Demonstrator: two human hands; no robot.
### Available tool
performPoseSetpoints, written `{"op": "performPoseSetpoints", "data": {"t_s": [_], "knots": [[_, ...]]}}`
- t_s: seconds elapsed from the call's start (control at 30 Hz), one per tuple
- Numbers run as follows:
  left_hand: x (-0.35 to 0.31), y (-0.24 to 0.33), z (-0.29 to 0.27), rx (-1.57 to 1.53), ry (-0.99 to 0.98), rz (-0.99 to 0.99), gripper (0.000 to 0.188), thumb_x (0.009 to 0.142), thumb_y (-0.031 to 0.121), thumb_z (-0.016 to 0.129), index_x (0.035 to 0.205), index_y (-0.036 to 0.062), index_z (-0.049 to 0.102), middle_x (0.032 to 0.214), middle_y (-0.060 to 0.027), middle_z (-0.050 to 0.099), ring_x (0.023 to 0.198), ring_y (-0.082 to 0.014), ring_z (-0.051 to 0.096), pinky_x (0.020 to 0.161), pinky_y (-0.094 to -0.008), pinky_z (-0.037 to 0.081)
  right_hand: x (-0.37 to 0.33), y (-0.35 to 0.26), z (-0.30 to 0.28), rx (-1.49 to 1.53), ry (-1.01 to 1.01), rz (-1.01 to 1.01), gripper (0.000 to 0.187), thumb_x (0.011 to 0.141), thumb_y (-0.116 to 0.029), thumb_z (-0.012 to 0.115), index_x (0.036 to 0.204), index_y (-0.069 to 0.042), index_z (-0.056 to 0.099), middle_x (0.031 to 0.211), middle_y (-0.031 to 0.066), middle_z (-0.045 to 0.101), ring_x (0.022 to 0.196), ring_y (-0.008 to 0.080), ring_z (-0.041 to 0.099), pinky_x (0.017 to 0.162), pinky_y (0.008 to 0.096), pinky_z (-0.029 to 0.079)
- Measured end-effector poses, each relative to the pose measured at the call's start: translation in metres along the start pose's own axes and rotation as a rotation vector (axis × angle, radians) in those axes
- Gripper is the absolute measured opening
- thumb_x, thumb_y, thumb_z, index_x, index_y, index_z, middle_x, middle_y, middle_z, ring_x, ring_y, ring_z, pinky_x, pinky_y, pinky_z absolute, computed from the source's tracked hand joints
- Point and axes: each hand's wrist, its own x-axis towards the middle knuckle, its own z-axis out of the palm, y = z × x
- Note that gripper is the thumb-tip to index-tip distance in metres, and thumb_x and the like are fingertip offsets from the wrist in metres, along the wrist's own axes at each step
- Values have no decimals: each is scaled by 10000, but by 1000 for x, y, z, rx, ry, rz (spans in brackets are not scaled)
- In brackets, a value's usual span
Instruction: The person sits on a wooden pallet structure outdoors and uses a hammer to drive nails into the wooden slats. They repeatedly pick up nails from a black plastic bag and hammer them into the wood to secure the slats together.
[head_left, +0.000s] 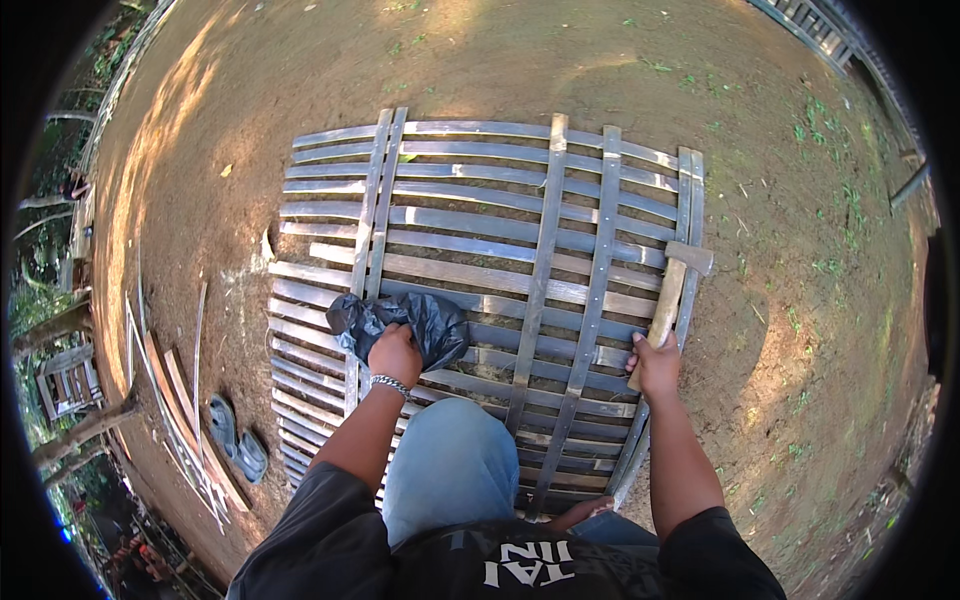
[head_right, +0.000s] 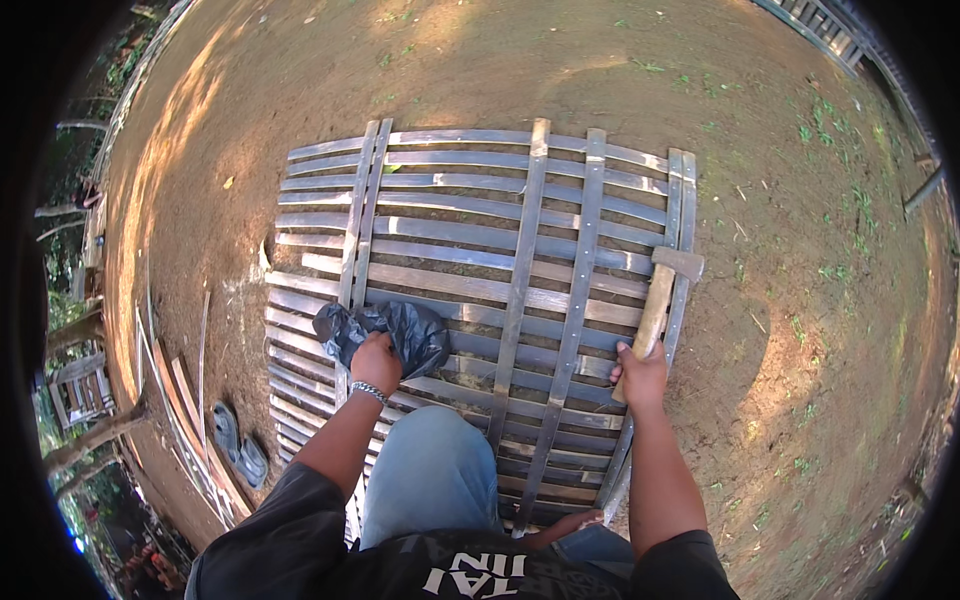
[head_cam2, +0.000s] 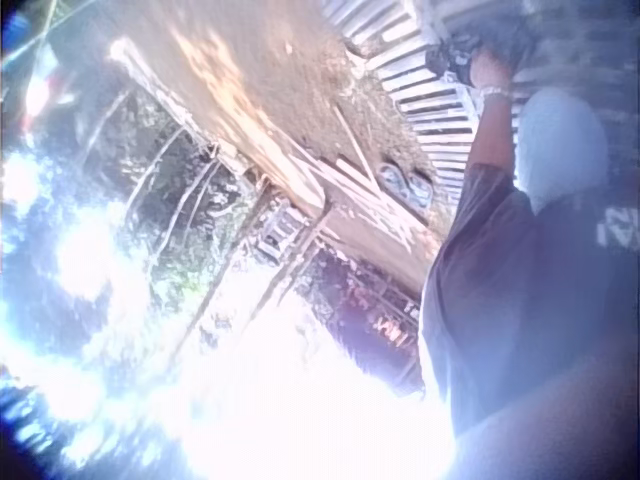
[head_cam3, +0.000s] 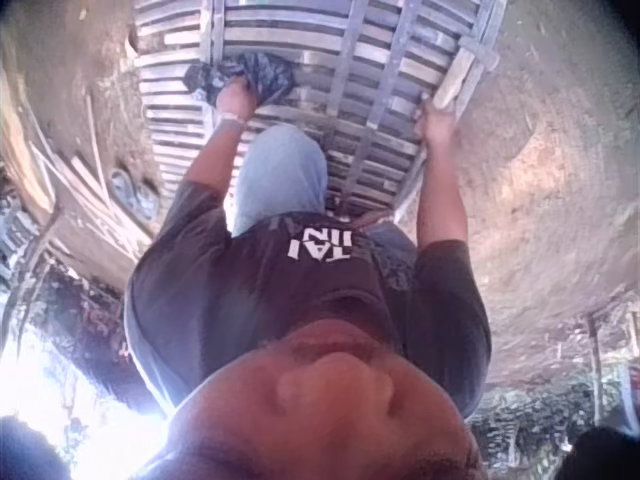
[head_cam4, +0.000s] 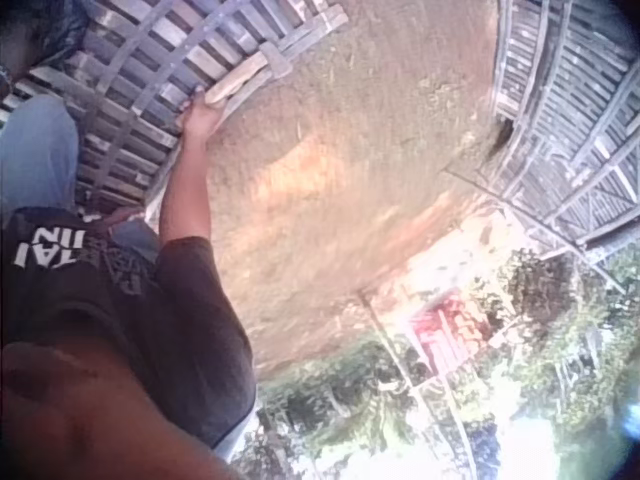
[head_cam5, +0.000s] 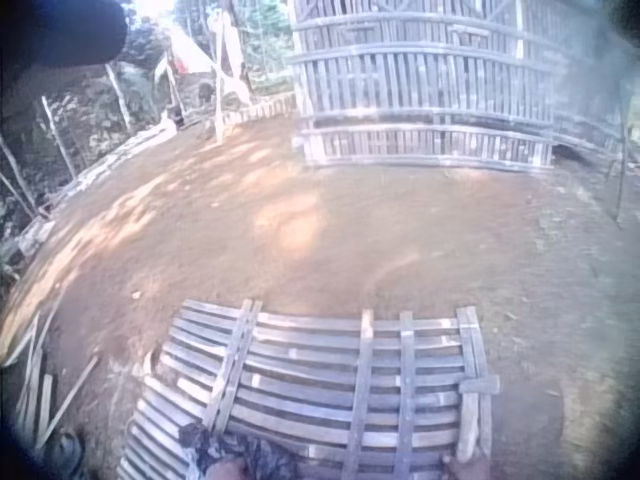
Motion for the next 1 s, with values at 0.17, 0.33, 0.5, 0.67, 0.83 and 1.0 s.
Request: {"op": "performPoseSetpoints", "data": {"t_s": [0.17,0.33,0.5,0.67,0.83,1.0], "knots": [[2,-2,-2,49,-30,44,47,848,92,635,840,57,665,985,-161,682,865,-408,704,747,-520,569,0,2,-2,23,16,25,295,958,-77,741,1080,-43,475,752,57,611,520,140,608,453,311,540],[3,-2,-3,58,-26,37,65,856,73,612,874,55,672,1020,-161,682,869,-415,698,756,-520,562,-1,0,-1,18,18,41,307,955,-80,748,1089,-30,476,753,59,617,526,139,616,460,308,537],[9,-1,-6,144,-64,55,76,868,84,607,852,52,674,984,-164,698,850,-409,706,741,-521,565,1,3,-4,39,-6,36,319,955,-74,745,1111,-12,474,773,72,638,532,142,619,466,310,536],[7,-13,-9,134,-30,119,72,878,111,618,847,65,665,944,-164,695,833,-405,701,729,-510,564,-2,-4,1,20,-2,42,277,971,-50,712,1090,-40,462,738,57,590,541,144,604,477,312,527],[3,-12,-13,36,31,118,61,873,118,649,882,59,662,929,-171,691,844,-412,696,742,-516,560,1,4,-4,1,-4,27,317,958,-86,741,1105,-3,473,843,106,696,542,133,623,474,311,544],[0,-13,-11,-92,111,92,78,870,83,657,934,46,678,939,-190,715,857,-419,699,762,-509,562,1,4,-3,0,-1,32,312,961,-87,738,1103,-4,472,835,103,692,541,133,624,477,309,545]]}}
